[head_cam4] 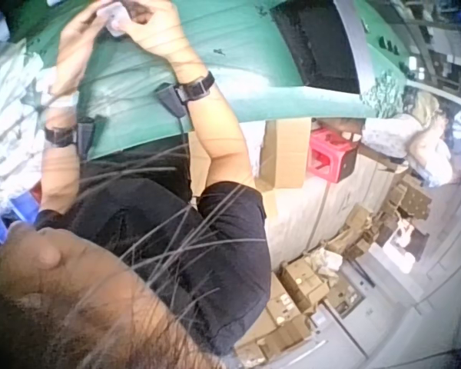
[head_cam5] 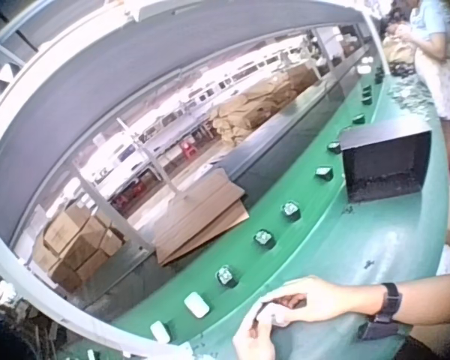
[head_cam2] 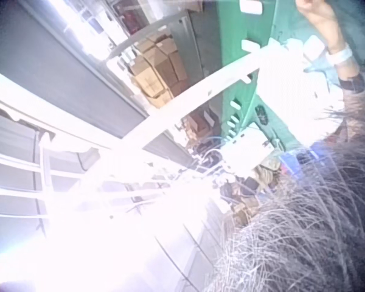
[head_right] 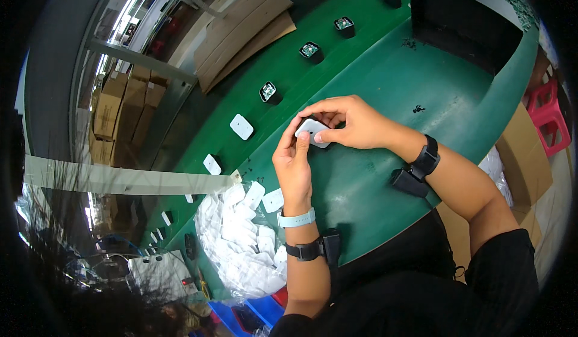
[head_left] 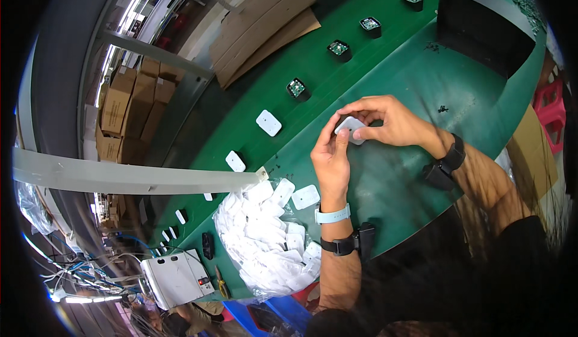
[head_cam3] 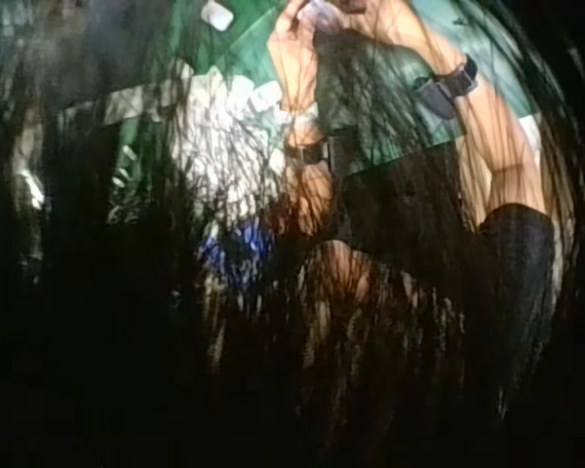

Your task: The person repeatedly picks up small white plastic cases and green circuit boards from a green workbench. They insert the circuit boards into the cases, close the lids, and place the assembled units on the table. The process is repeated for multiple units throughout the clip.

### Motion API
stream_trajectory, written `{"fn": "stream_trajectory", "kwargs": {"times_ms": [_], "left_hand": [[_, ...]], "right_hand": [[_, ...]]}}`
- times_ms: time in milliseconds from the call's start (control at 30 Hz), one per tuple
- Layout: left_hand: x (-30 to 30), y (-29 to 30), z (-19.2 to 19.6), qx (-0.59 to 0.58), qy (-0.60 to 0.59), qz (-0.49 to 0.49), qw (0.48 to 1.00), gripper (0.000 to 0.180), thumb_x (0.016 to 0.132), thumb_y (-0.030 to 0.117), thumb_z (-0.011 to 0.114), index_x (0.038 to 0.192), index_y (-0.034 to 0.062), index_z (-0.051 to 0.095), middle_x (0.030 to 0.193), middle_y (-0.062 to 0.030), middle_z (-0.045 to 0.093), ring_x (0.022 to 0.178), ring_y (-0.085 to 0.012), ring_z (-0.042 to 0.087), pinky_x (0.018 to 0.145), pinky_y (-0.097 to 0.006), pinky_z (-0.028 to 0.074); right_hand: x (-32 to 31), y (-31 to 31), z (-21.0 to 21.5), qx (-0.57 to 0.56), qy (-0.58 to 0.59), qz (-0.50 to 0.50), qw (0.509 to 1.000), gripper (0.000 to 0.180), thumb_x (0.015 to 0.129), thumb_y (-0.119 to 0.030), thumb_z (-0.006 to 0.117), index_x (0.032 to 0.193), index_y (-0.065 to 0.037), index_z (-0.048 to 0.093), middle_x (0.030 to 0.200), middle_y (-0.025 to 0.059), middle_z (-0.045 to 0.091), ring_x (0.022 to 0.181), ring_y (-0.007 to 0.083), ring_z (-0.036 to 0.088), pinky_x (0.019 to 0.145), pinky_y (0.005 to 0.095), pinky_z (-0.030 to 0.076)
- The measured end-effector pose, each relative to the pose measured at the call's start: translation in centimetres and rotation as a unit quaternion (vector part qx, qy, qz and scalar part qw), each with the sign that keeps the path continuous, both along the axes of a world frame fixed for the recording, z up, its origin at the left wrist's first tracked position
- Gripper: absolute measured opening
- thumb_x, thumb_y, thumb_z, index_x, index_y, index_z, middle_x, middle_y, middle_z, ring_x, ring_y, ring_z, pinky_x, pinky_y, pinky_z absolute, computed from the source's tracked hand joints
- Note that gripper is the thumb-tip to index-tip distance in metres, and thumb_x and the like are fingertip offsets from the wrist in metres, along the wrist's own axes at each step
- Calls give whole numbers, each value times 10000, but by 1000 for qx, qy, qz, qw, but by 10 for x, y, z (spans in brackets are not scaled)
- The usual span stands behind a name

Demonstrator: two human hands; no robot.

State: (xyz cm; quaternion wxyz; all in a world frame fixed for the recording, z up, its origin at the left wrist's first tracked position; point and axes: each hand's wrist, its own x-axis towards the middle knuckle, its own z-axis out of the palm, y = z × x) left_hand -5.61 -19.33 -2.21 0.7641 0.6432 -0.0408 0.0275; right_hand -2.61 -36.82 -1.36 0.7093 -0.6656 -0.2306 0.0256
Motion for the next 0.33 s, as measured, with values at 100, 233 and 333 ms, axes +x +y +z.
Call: {"fn": "stream_trajectory", "kwargs": {"times_ms": [100, 233, 333], "left_hand": [[-1, -4, -4, -6, -2, -1, 1000, 350, 993, 36, 591, 1334, -44, 583, 1226, -137, 655, 1122, -188, 624, 987, -317, 493], [0, -8, -19, 45, -42, 45, 997, 308, 976, -14, 590, 1280, -62, 608, 1214, -145, 663, 1073, -178, 644, 940, -311, 521], [3, -2, -22, 66, -65, 51, 994, 291, 973, -8, 600, 1259, -61, 621, 1213, -135, 666, 1070, -184, 648, 948, -300, 515]], "right_hand": [[1, -2, -6, -35, -19, -22, 999, 420, 810, -56, 797, 1214, -49, 684, 1010, 68, 701, 859, 115, 648, 751, 265, 556], [0, 0, -5, -92, -23, -38, 995, 381, 787, -70, 817, 1148, -45, 697, 948, 66, 711, 832, 126, 658, 738, 270, 548], [3, 2, -12, -79, -12, -37, 996, 435, 785, -61, 815, 1197, -79, 677, 929, 59, 718, 818, 153, 671, 761, 291, 558]]}}
